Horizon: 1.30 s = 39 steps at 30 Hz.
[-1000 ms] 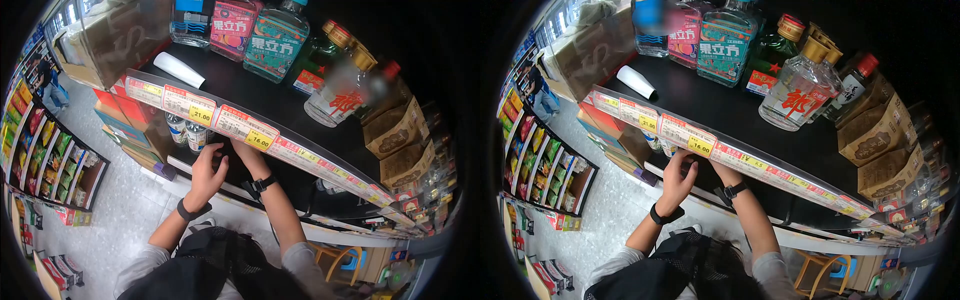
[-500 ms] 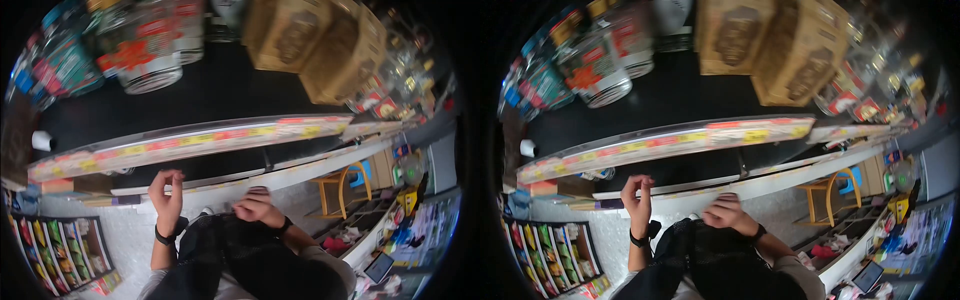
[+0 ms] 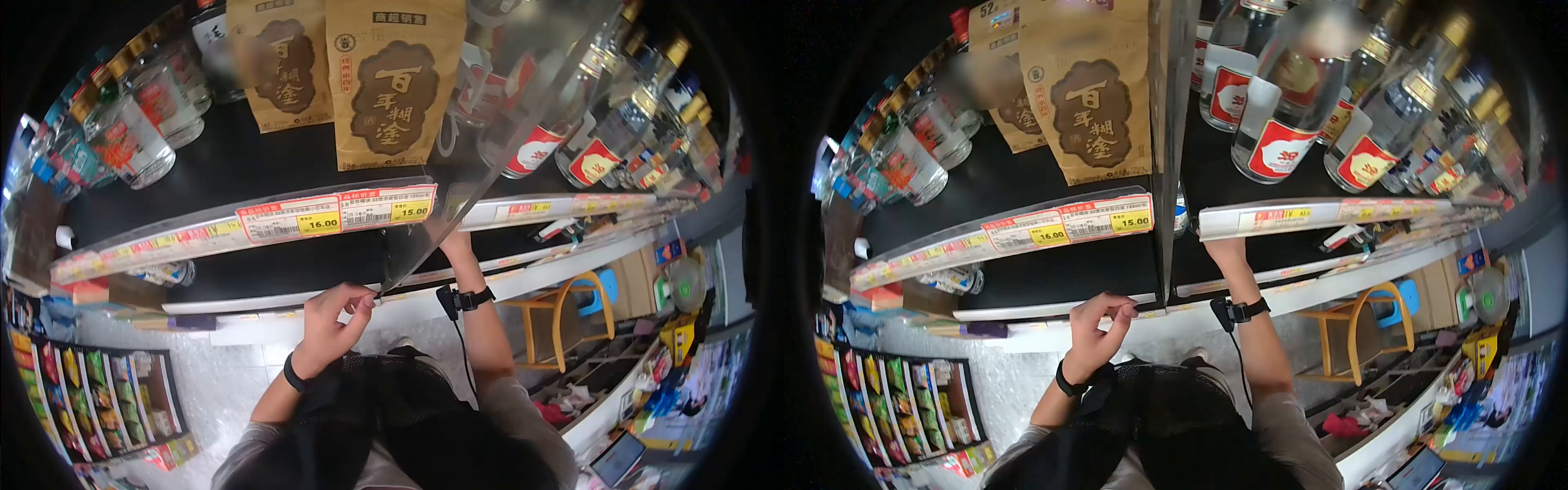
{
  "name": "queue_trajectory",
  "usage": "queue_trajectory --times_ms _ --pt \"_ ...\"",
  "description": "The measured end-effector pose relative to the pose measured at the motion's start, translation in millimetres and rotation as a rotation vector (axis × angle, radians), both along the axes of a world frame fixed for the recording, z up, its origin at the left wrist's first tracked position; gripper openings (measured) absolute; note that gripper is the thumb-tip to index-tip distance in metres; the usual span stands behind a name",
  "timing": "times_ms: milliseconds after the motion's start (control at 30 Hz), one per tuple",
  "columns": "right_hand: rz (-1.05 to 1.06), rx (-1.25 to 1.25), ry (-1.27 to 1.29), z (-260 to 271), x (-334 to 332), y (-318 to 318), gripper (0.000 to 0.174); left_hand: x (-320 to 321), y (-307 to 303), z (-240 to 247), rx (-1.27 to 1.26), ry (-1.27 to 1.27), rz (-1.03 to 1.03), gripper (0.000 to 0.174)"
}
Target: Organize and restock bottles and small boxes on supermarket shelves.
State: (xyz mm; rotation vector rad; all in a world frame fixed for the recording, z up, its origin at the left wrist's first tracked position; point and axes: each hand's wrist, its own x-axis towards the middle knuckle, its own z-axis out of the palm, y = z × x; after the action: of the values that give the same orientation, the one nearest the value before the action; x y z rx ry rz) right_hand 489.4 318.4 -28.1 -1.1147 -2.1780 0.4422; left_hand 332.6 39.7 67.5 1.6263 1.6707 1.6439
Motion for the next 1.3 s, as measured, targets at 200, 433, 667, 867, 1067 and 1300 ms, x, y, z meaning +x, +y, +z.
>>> queue_trajectory --times_ms 200,433,667,867,1067,1300 --pt "0.067 -0.220 0.723 2.5 34.2 -17.5 0.036 16.6 -7.3 2.0 -0.081 0.015 0.027 0.006" --pt "0.006 0.585 0.004 11.3 129.9 -153.8 0.072 -4.2 -40.2 7.9 -0.059 0.195 0.008 0.025" --pt "0.428 0.266 0.194 15.2 -26.9 -226.8 0.062 -39.3 -79.6 6.3 0.094 0.309 -0.032 0.071" --pt "0.576 0.088 0.345 56.2 -179.6 -245.8 0.075 -139.9 -92.7 -5.0 0.006 0.325 0.413 0.071" --pt "0.628 0.094 0.233 39.9 -260.6 -243.0 0.069 -201.1 -90.5 -16.5 0.058 0.364 0.586 0.070" --pt "0.618 0.068 0.121 48.6 -314.3 -245.7 0.058 -221.0 -97.6 -33.8 -0.072 0.220 0.742 0.055"
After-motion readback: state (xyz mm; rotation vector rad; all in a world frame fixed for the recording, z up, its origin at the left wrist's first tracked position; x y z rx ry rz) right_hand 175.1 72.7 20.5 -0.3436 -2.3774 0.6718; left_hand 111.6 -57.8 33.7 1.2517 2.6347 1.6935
